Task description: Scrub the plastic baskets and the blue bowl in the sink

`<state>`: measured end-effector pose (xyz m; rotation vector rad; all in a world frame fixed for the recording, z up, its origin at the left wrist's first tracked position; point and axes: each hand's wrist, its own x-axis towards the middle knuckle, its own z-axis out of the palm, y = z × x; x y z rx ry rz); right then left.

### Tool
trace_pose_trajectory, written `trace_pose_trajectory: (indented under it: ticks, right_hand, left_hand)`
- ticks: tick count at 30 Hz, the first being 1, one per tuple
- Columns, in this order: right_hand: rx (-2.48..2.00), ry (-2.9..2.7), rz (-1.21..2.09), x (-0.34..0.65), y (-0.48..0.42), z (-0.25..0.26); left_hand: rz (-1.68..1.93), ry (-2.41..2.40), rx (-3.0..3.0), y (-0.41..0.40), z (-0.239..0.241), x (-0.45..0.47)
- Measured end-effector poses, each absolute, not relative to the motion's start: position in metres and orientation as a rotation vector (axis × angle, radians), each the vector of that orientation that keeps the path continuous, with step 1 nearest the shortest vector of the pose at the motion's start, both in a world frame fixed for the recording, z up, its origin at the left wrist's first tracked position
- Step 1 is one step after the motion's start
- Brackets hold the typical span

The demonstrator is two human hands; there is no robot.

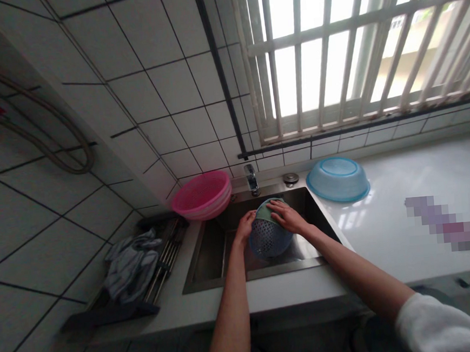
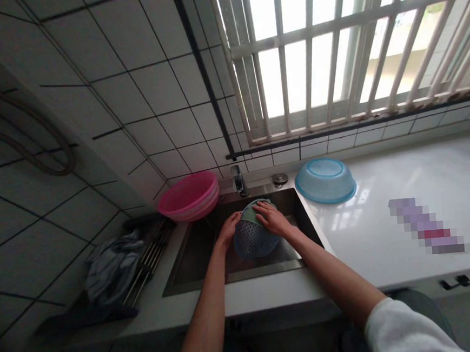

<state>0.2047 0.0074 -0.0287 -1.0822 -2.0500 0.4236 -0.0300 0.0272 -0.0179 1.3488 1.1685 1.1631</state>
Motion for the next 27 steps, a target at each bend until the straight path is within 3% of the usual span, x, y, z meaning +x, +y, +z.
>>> trace_pose_trajectory:
  ticks: [5, 12, 20, 27]
  right_hand:
    - [-0.956, -2.189, 0.341, 0.184, -0.005, -0.031]
    - [-0.710, -2.373, 0.243, 0.160, -0.020, -0.023]
    - [-1.031, -2.097, 0.476, 0.191, 0.000, -0.032]
    - [-0.652, -2.439, 0.199, 0.157, -0.031, -0.006]
  left_hand:
    - [1.221, 1.451, 1.454, 0.035, -0.014, -0.041]
    - [1.160, 1.483, 1.423, 0.030, -0.011, -0.041]
    - [1.280, 1.430, 1.186, 0.026, -0.008, -0.040]
    - [1.340, 1.328, 1.113, 0.026, -0.008, -0.035]
